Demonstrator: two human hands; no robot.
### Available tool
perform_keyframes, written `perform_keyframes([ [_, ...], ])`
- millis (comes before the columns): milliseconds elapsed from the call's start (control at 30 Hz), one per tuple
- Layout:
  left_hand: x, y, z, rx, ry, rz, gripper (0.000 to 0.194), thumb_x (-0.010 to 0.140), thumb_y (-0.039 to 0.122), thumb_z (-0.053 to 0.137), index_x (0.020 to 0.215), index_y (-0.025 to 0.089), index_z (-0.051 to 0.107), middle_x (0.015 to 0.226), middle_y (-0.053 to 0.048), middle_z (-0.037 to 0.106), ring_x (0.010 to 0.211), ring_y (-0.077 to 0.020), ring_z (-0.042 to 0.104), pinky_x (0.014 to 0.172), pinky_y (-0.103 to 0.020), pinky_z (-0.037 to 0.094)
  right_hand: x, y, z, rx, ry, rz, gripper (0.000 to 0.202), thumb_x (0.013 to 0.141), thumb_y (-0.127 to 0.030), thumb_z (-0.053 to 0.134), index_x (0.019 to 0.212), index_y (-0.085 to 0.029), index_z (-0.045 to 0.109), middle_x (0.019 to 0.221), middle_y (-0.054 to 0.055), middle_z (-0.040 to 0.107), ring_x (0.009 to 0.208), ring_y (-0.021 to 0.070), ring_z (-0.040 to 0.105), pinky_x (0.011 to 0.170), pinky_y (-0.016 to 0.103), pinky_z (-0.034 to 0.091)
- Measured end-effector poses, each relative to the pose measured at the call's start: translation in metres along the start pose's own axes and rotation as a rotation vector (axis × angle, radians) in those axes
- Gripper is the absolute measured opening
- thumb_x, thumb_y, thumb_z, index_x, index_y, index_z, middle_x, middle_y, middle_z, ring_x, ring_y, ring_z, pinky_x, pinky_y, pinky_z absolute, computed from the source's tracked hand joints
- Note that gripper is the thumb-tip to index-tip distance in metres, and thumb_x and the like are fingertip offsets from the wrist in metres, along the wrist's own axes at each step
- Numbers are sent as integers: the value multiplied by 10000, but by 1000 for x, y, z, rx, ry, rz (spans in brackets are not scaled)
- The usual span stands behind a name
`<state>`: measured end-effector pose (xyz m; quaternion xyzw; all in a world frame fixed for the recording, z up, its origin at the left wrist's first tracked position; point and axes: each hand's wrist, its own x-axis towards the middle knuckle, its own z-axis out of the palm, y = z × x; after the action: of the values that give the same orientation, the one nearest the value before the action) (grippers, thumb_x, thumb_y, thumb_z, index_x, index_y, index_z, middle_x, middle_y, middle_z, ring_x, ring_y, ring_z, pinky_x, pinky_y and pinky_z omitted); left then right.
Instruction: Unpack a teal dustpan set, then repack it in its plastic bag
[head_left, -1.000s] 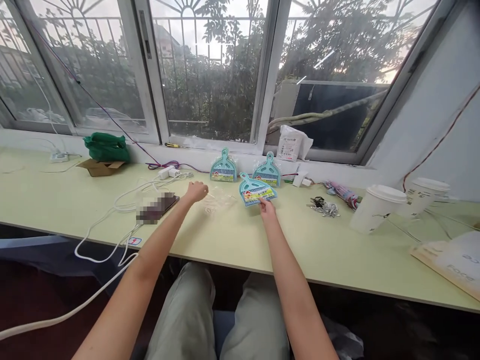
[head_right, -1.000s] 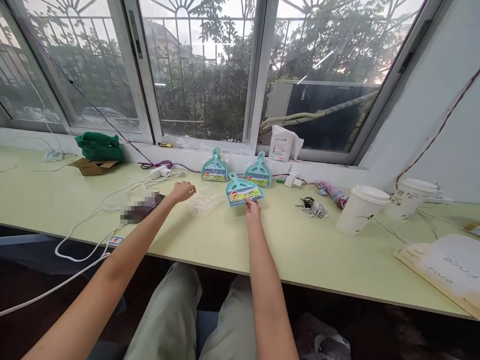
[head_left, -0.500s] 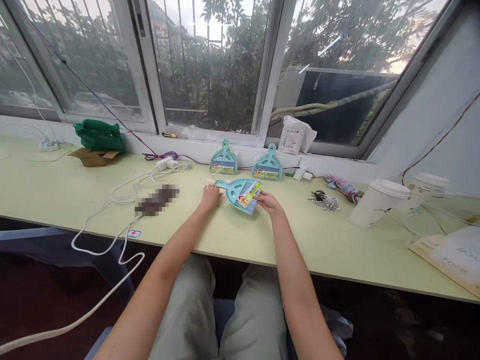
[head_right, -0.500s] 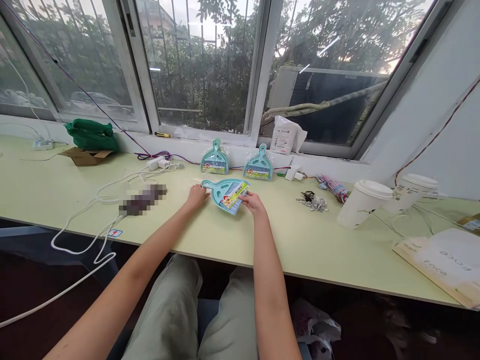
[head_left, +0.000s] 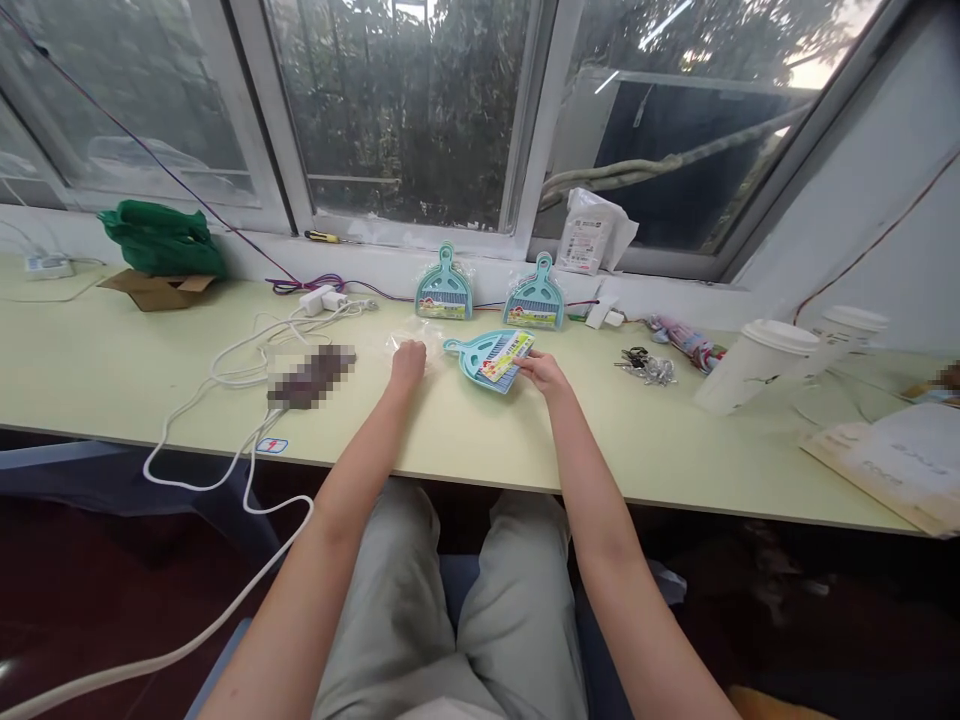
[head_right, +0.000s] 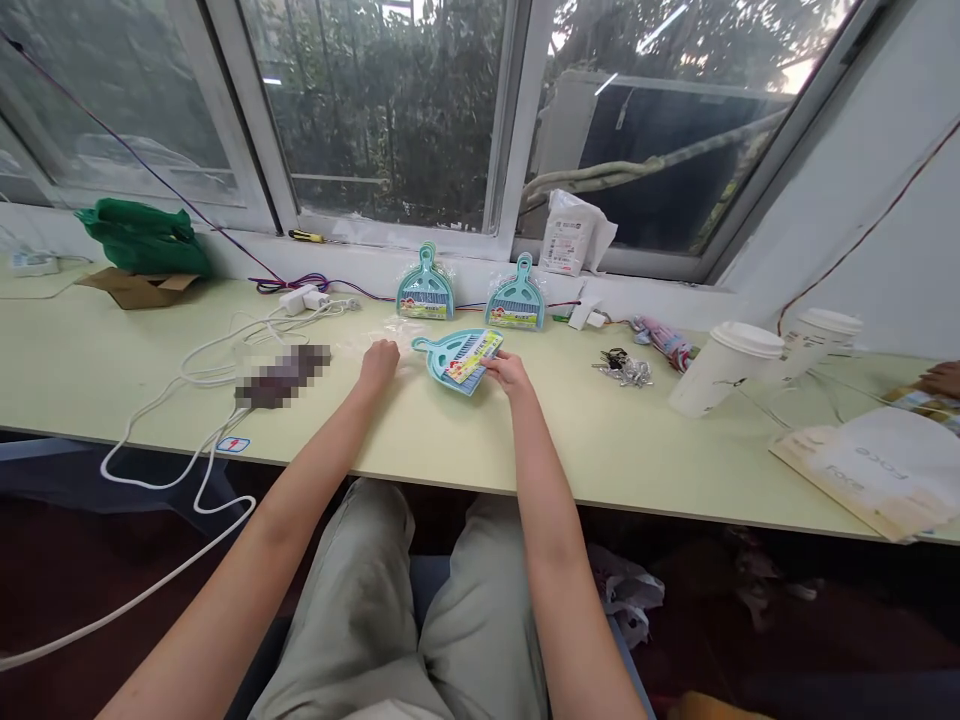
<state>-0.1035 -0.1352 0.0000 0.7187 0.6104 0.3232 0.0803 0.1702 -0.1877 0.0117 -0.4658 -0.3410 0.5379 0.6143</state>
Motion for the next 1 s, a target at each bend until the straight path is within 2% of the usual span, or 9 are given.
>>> perform_keyframes([
  [233,-11,19,-9,135,137,143,386,835,-38,291,989,97,618,1068,-209,558,1134,-320,487,898,-397,457,-8,10,29,14,-149,13,194,633,66,690,761,-80,684,808,85,734,817,194,704,915,354,558],
  [400,-17,30,-10,-52,108,317,296,885,73,366,1013,153,621,1155,-178,562,1193,-290,462,994,-393,406,-11,32,54,109,-40,-2,224,629,65,671,739,-130,659,753,29,729,819,182,704,906,351,563],
  [500,-23,37,-15,-229,133,390,203,895,191,463,1000,192,637,1301,-129,510,1296,-293,385,1104,-431,289,-16,44,65,182,25,-33,216,658,53,635,746,-145,641,787,23,731,864,170,700,919,325,553],
  [567,-25,41,-19,-394,213,338,246,858,286,571,1090,221,617,1425,-86,408,1384,-305,260,1143,-448,217,-18,46,67,205,14,-79,196,673,23,635,773,-146,641,849,35,734,926,169,689,933,308,542],
  [633,-23,42,-21,-606,324,198,540,785,373,675,1282,253,499,1511,-74,278,1431,-312,148,1145,-449,213,-19,43,65,228,2,-132,186,678,-11,645,801,-150,642,913,41,732,997,170,669,952,298,531],
  [700,-16,41,-19,-858,392,21,803,748,444,708,1421,284,301,1534,-92,222,1434,-297,164,1120,-431,269,-18,39,62,259,-5,-164,189,668,-35,660,813,-156,644,946,41,729,1036,177,654,970,306,522],
  [767,-7,36,-14,-1132,313,-137,810,788,515,641,1443,285,225,1493,-114,307,1374,-272,326,1065,-411,355,-18,37,62,289,-25,-174,199,652,-44,671,812,-159,648,945,43,729,1033,188,655,980,324,518],
  [833,0,32,-6,-1350,105,-215,654,852,535,540,1393,231,331,1370,-125,475,1231,-250,505,988,-392,436,-19,37,63,303,-52,-178,206,638,-44,675,809,-157,651,933,47,729,1016,197,661,980,341,520],
  [1000,-4,36,12,-1535,-271,-206,337,880,402,537,1108,161,597,1055,-78,683,985,-209,644,871,-342,518,-23,39,67,333,26,-242,230,647,-62,670,860,-149,653,967,59,722,1033,197,653,983,342,514],
])
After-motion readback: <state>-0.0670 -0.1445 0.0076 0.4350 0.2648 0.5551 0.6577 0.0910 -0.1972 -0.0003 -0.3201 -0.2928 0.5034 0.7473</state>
